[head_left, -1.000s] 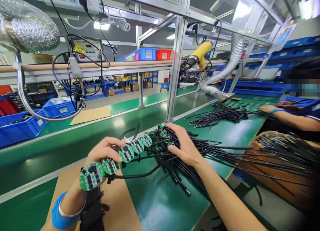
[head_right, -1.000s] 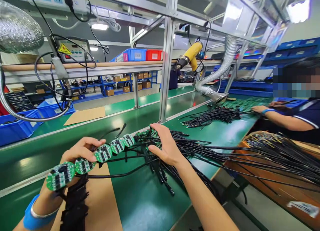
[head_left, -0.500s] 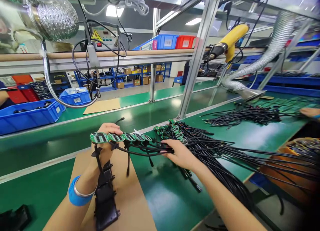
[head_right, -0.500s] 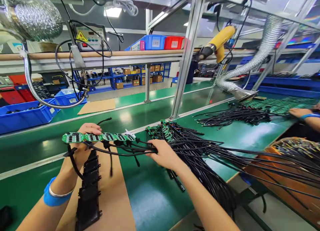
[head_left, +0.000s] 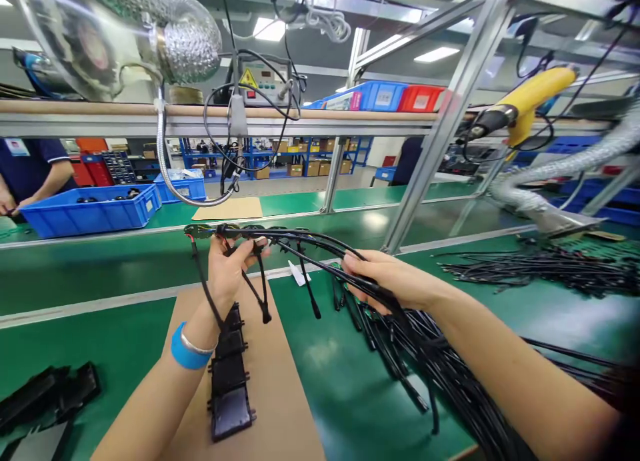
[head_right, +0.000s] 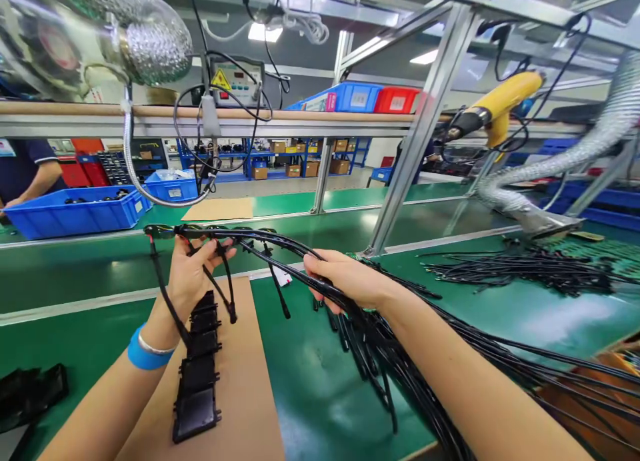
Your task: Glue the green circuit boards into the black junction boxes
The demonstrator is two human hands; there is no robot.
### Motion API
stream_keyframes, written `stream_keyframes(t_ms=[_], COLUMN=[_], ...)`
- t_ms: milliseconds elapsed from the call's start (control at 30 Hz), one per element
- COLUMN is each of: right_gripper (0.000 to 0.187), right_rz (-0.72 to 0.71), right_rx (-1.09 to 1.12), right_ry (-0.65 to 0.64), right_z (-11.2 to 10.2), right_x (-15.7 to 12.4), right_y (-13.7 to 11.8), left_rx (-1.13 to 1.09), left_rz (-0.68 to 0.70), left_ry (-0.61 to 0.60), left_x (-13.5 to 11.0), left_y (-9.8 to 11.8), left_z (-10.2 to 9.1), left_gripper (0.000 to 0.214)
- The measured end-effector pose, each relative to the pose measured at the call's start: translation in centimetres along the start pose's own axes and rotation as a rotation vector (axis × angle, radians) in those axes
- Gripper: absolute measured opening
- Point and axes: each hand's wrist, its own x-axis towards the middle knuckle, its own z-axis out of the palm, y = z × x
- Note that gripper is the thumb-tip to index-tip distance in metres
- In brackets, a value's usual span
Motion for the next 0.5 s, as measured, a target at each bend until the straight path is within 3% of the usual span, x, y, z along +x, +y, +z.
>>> stream_keyframes(t_ms=[133, 233, 367, 500], right_gripper=[0.042, 0.046, 0.059, 0.046], right_rz=[-0.025, -0.078, -0.156, -0.263], right_rx=[0.083, -0.009, -0.419, -0.841], right_ry=[-0.059, 0.019, 0.14, 0.304], right_z=[-0.5, -2.5, -4.2, -1.7], right_x=[0.1, -0.6, -1.6, -0.7], right_y=[-0.8, -2.0, -3.9, -6.1], left_rx=[0.03, 0.076, 0.129, 0.158], left_rz=[0.101, 0.161, 0.226, 0.157], left_ry=[0.081, 0.105, 0.151, 0.126], left_x=[0.7, 0.8, 0.9, 0.9], left_y=[0.4, 1.1, 1.6, 1.4], left_z=[-0.5, -1.3, -1.4, -0.3], left_gripper=[0.039, 0.036, 0.031, 0.031])
